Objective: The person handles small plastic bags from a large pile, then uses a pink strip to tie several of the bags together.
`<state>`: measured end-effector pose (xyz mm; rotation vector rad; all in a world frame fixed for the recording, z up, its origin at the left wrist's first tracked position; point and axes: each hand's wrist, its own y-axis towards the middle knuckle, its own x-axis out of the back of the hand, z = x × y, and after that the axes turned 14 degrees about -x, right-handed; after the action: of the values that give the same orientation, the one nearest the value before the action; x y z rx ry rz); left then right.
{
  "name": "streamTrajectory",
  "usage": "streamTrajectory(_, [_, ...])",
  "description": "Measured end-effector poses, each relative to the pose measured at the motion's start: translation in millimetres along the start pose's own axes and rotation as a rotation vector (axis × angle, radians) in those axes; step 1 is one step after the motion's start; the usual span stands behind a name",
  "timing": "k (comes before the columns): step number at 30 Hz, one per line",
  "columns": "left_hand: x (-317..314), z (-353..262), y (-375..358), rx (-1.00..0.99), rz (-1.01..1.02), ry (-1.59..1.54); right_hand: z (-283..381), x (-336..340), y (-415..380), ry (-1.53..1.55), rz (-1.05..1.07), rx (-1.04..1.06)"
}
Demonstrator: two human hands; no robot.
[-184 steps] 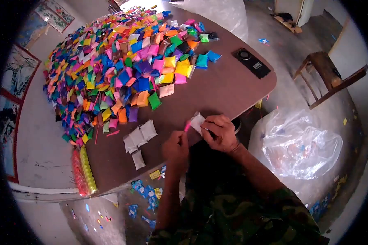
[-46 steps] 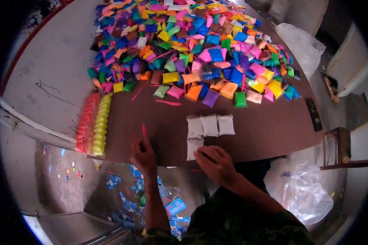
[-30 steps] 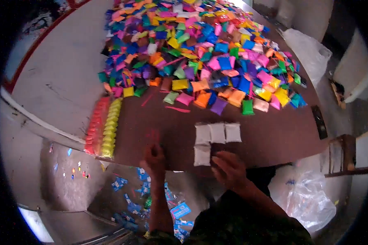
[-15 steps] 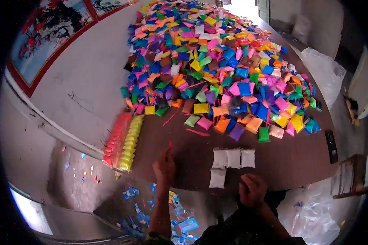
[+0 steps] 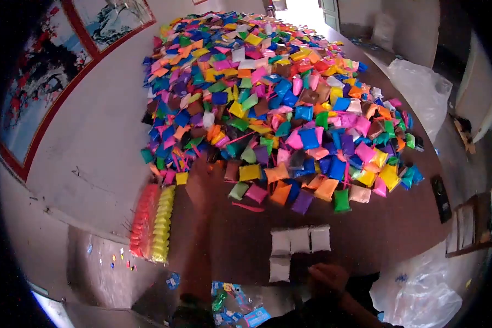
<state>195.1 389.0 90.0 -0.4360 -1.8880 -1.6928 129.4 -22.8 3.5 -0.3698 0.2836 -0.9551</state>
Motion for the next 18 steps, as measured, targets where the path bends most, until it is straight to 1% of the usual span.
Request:
streamTrajectory(1, [-11.1, 11.0, 12.5, -0.075, -0.023, 0.089, 1.8, -3.0, 4.9, -0.099, -0.109, 0.198])
streamTrajectory(2, [-17.9, 14.3, 29.2, -0.051, -0.008, 0.073, -2.3, -17.0, 15.7, -0.26, -0.343, 0.641])
streamTrajectory(4, [-28.0, 17.1, 62.8, -0.004, 0.025, 0.043, 11.1, -14.9, 18.3, -0.303, -0.298, 0.519])
streamTrajectory(5, [-34.5, 22.5, 74.3, 0.039, 0.081, 0.067, 27.9, 1.0, 5.5, -0.162, -0.017, -0.04])
streamTrajectory(7, [-48.2, 35.9, 94.4, 0.123, 0.191, 0.115, 31.8, 14.7, 3.3, -0.022, 0.274, -0.519])
streamTrajectory(8, [-57.8, 42.0, 101.1, 0.083, 0.166, 0.131, 19.0, 15.1, 5.4, -0.043, 0.283, -0.447])
streamTrajectory(10, [-80.1, 59.6, 108.3, 0.008, 0.114, 0.17, 12.2, 14.6, 7.2, -0.171, 0.261, -0.36])
streamTrajectory(11, [-87.7, 65.9, 111.8, -0.02, 0.118, 0.167, 15.4, 12.2, 5.9, -0.276, 0.229, -0.342])
streamTrajectory(13, [-100.1, 65.2, 116.4, 0.032, 0.145, 0.182, 16.5, 15.6, 8.8, -0.312, 0.258, -0.364])
streamTrajectory(14, [-102.3, 60.7, 119.4, 0.058, 0.159, 0.19, 15.4, 21.2, 11.1, -0.242, 0.32, -0.402])
streamTrajectory(16, [-109.9, 71.2, 117.7, 0.006, 0.193, 0.229, 8.8, 23.1, 12.2, -0.287, 0.287, -0.09])
streamTrajectory(17, [-112.2, 76.3, 116.7, -0.018, 0.206, 0.249, -1.7, 20.5, 10.7, -0.397, 0.183, 0.262])
streamTrajectory(18, [-110.2, 74.2, 118.2, -0.024, 0.204, 0.271, 3.2, 18.1, 10.9, -0.5, 0.073, 0.616])
